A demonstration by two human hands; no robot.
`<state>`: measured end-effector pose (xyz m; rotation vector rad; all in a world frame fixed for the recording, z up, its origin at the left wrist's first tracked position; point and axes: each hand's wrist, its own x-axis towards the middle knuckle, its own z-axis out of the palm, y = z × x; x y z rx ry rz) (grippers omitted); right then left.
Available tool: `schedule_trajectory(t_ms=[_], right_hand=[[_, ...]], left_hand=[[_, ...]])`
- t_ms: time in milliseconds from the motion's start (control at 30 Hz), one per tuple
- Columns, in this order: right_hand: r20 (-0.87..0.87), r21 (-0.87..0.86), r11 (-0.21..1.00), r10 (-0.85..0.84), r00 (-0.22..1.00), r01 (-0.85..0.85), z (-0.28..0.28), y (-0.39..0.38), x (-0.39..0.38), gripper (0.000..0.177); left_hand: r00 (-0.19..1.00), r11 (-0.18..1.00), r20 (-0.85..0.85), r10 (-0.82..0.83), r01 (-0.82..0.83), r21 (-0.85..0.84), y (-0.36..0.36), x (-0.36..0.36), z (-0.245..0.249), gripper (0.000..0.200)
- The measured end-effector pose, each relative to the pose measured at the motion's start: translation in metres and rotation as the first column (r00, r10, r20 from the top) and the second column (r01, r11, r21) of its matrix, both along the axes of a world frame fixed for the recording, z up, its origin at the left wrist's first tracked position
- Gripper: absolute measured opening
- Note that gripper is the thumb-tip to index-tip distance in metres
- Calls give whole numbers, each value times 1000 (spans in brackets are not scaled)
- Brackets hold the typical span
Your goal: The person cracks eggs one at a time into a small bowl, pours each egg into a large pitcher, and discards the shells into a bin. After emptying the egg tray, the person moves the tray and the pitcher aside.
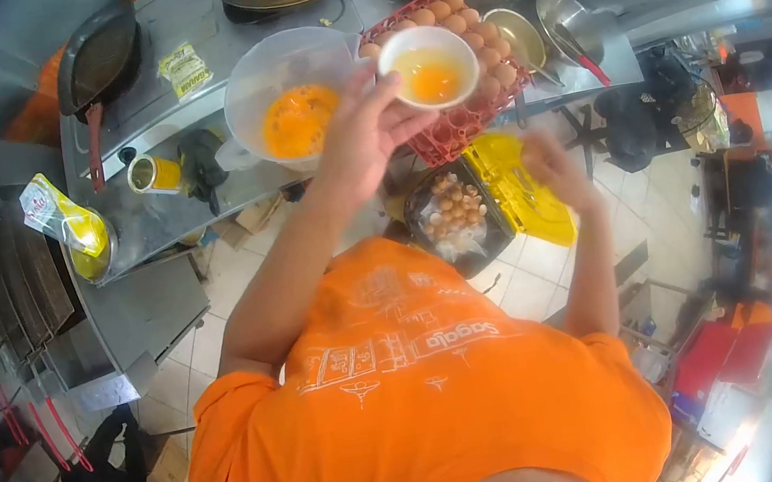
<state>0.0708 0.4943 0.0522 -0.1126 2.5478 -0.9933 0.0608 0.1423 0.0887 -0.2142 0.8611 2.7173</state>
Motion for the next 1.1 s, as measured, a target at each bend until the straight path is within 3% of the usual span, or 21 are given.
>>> schedule_trajectory(t_ms=[67,100,167,200,267,333,367,433,533,600,667,700,733,767,800,867,933,967,1000,1033,1100], right_hand=[[73,287,955,-95,993,70,-69,29,17,55],[74,282,957,-95,993,71,-75,29,15,55],[-357,482,841,-67,932,245,-86,28,5,59],[-353,477,843,-74,933,247,-84,20,-9,59],[-262,41,996,-65,963,78,-64,-19,-46,57],[-370,155,988,36,928,23,-50,-87,-55,51],[-445,231,972,76,892,33,-46,-119,-49,48],[-516,303,952,129,847,40,-49,-149,-44,45],[-516,355,932,130,846,74,-65,-169,-49,44],[-522,270,957,49,852,110,-65,-163,-53,42],[-655,166,986,90,750,27,-69,-147,-62,44],[-430,-254,966,-164,888,56,-58,-146,-63,45],[-82,-600,777,-296,952,190,-43,-151,-60,46],[57,-665,714,-244,968,219,-27,-159,-56,49],[59,-664,717,-233,971,212,-17,-169,-52,49],[88,-595,804,45,995,16,1,-191,-38,49],[99,-609,793,59,993,13,25,-225,-18,46],[-301,-469,854,87,950,-227,26,-235,-13,46],[-642,-238,890,157,750,-390,28,-244,-9,46],[-728,-122,895,214,651,-430,33,-253,-6,47],[-670,-44,914,273,690,-404,19,-261,-3,45]], left_hand=[[991,992,-54,122,-124,-31,-19,0,5,37],[981,981,-61,186,-189,-35,-29,0,8,38],[964,955,-59,258,-264,-135,-48,-2,5,39],[942,914,-65,329,-335,-227,-56,-2,3,41],[930,890,-120,347,-367,-271,-70,-3,-6,45],[878,701,-182,443,-466,-540,-80,-5,-14,56],[879,700,-185,440,-465,-542,-83,-4,-17,56],[854,423,-311,417,-485,-765,-90,-1,-19,72],[860,266,-369,353,-470,-842,-88,10,-10,84],[851,268,-397,343,-494,-827,-91,13,-16,86],[842,272,-423,335,-516,-813,-95,18,-22,88],[834,281,-446,324,-535,-797,-97,19,-24,88],[828,292,-467,310,-551,-782,-97,21,-24,88],[826,311,-466,318,-555,-772,-98,23,-24,88],[823,305,-464,327,-557,-773,-98,25,-21,88],[860,395,-367,353,-493,-775,-98,27,-16,89],[856,402,-369,362,-501,-766,-101,26,-23,88],[850,409,-370,376,-510,-757,-102,24,-27,88],[850,411,-369,375,-509,-756,-102,23,-30,88],[832,428,-380,403,-539,-726,-103,21,-32,88],[810,441,-394,434,-572,-691,-104,21,-34,88]])
